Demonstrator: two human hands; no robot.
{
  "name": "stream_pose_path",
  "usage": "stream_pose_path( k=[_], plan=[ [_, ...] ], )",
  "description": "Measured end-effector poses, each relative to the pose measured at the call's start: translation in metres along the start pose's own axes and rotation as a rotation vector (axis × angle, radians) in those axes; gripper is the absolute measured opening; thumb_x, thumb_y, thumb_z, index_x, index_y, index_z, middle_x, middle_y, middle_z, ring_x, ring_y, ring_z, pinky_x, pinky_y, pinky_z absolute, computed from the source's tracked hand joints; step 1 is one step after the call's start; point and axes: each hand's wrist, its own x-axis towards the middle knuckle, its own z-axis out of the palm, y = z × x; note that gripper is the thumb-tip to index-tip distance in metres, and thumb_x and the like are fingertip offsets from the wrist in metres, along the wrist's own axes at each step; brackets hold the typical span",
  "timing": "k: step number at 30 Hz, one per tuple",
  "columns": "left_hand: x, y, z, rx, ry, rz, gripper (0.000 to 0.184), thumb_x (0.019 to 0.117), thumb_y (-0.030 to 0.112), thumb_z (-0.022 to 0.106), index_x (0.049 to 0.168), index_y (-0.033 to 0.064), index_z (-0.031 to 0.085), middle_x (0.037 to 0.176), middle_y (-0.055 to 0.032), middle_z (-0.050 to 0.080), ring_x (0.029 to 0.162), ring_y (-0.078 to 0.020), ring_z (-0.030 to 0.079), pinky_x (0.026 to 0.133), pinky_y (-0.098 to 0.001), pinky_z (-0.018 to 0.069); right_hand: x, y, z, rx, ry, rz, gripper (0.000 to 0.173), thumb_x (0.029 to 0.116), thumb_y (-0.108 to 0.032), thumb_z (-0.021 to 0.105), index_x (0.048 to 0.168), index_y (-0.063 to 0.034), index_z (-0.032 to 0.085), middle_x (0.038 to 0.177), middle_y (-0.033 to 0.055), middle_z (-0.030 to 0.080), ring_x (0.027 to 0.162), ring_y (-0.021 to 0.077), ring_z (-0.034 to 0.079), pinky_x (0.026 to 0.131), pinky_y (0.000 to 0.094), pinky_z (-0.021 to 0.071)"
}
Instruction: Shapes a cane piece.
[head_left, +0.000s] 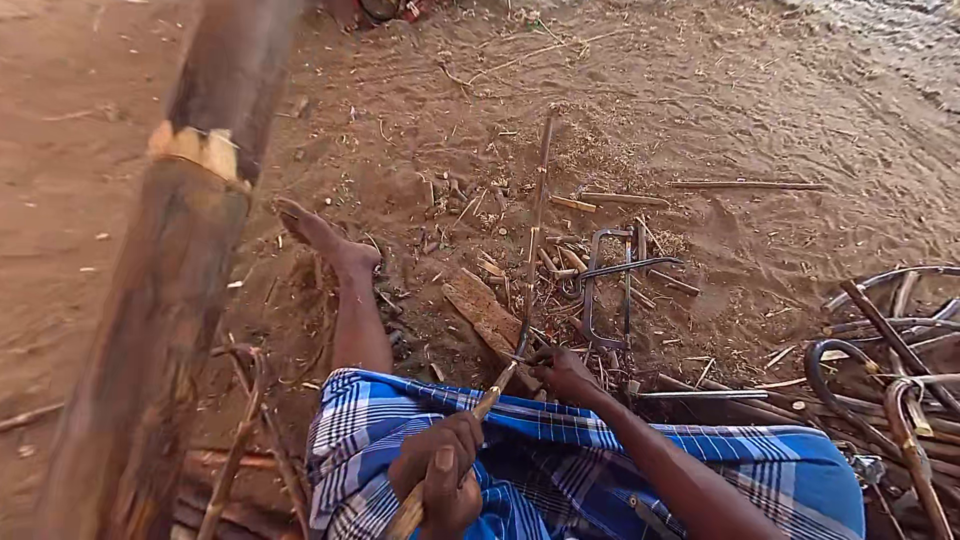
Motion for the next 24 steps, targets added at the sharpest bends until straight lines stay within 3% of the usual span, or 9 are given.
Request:
stream_pose_path(
  k=[2,4,7,10,12,15,18,22,24],
  plan=[
    [-0.004,-0.001,0.0,0.024,-0.015,0.005,0.044,0.1078,0.032,0.045,0.066,0.02,0.042,0.053,0.0055,0.036,0.048,-0.0108,0.043,0.052,-0.0289,0.0451,0.016,-0.009,-0.006,-0.214,0.077,0.087,0.024,0.095,-0.036,0.066,0.117,-0.029,0.075,0.109,0.0056,0.074,0.098,0.0276,0.071,0.08,0.0587,0.0557],
    [-0.007,-0.001,0.005,0.061,-0.049,-0.003,0.047,0.1084,0.035,0.044,0.064,0.0193,0.041,0.052,0.0045,0.036,0.047,-0.0113,0.044,0.052,-0.0303,0.047,0.033,-0.019,-0.011,-0.487,0.23,0.102,0.027,0.0988,-0.032,0.056,0.12,-0.0271,0.072,0.114,0.0097,0.073,0.104,0.0339,0.07,0.082,0.0614,0.0539],
    [-0.006,-0.003,0.016,0.143,-0.164,0.0,0.052,0.1088,0.043,0.041,0.064,0.0161,0.044,0.053,0.0006,0.042,0.049,-0.0137,0.05,0.058,-0.0354,0.0535,0.044,-0.047,-0.031,-0.509,0.336,0.131,0.031,0.1037,-0.033,0.052,0.129,-0.0257,0.069,0.12,0.0124,0.072,0.108,0.0372,0.069,0.085,0.0632,0.0537],
    [-0.007,-0.007,0.026,0.196,-0.298,0.054,0.053,0.1104,0.041,0.04,0.066,0.0119,0.047,0.057,-0.0031,0.049,0.057,-0.0154,0.056,0.065,-0.0326,0.0546,0.035,-0.041,-0.046,-0.326,0.082,0.005,0.026,0.0968,-0.037,0.068,0.118,-0.0233,0.073,0.108,0.0091,0.074,0.095,0.0302,0.071,0.082,0.0613,0.0569],
    [-0.018,-0.01,0.036,0.251,-0.338,0.089,0.052,0.1093,0.036,0.04,0.064,0.0119,0.047,0.055,-0.0028,0.049,0.056,-0.0157,0.055,0.059,-0.0305,0.0494,0.025,-0.041,-0.038,-0.396,-0.1,0.004,0.024,0.093,-0.036,0.071,0.112,-0.0234,0.076,0.102,0.008,0.074,0.092,0.0297,0.071,0.08,0.0628,0.0559],
    [-0.034,-0.014,0.052,0.298,-0.366,0.102,0.046,0.1061,0.031,0.043,0.064,0.0127,0.047,0.056,-0.0023,0.047,0.056,-0.0167,0.052,0.057,-0.0312,0.045,0.04,-0.048,-0.026,-0.575,0.12,0.168,0.025,0.095,-0.035,0.063,0.116,-0.0255,0.073,0.112,0.011,0.073,0.104,0.0368,0.069,0.08,0.0657,0.0521],
    [-0.03,-0.016,0.057,0.311,-0.379,0.121,0.044,0.1052,0.029,0.044,0.064,0.0131,0.047,0.056,-0.0019,0.048,0.055,-0.0161,0.053,0.056,-0.0304,0.045,0.06,-0.066,-0.033,-0.55,0.338,0.212,0.028,0.0995,-0.033,0.056,0.121,-0.0266,0.072,0.112,0.0117,0.074,0.103,0.0378,0.07,0.079,0.066,0.0527],
    [-0.034,-0.013,0.056,0.299,-0.427,0.1,0.043,0.1044,0.026,0.046,0.064,0.0119,0.05,0.056,-0.0026,0.051,0.056,-0.0169,0.054,0.057,-0.0312,0.0457,0.04,-0.06,-0.042,-0.406,-0.052,0.104,0.022,0.0896,-0.037,0.075,0.107,-0.0226,0.078,0.096,0.0074,0.076,0.088,0.0296,0.072,0.079,0.0624,0.0556],
    [-0.037,-0.015,0.057,0.312,-0.428,0.114,0.042,0.1037,0.026,0.046,0.064,0.0124,0.049,0.056,-0.0021,0.05,0.055,-0.0168,0.053,0.056,-0.0309,0.0446,0.041,-0.066,-0.034,-0.577,-0.027,0.169,0.026,0.0911,-0.037,0.07,0.109,-0.02,0.075,0.106,0.0115,0.073,0.099,0.0351,0.07,0.082,0.0644,0.0536]
  ],
)
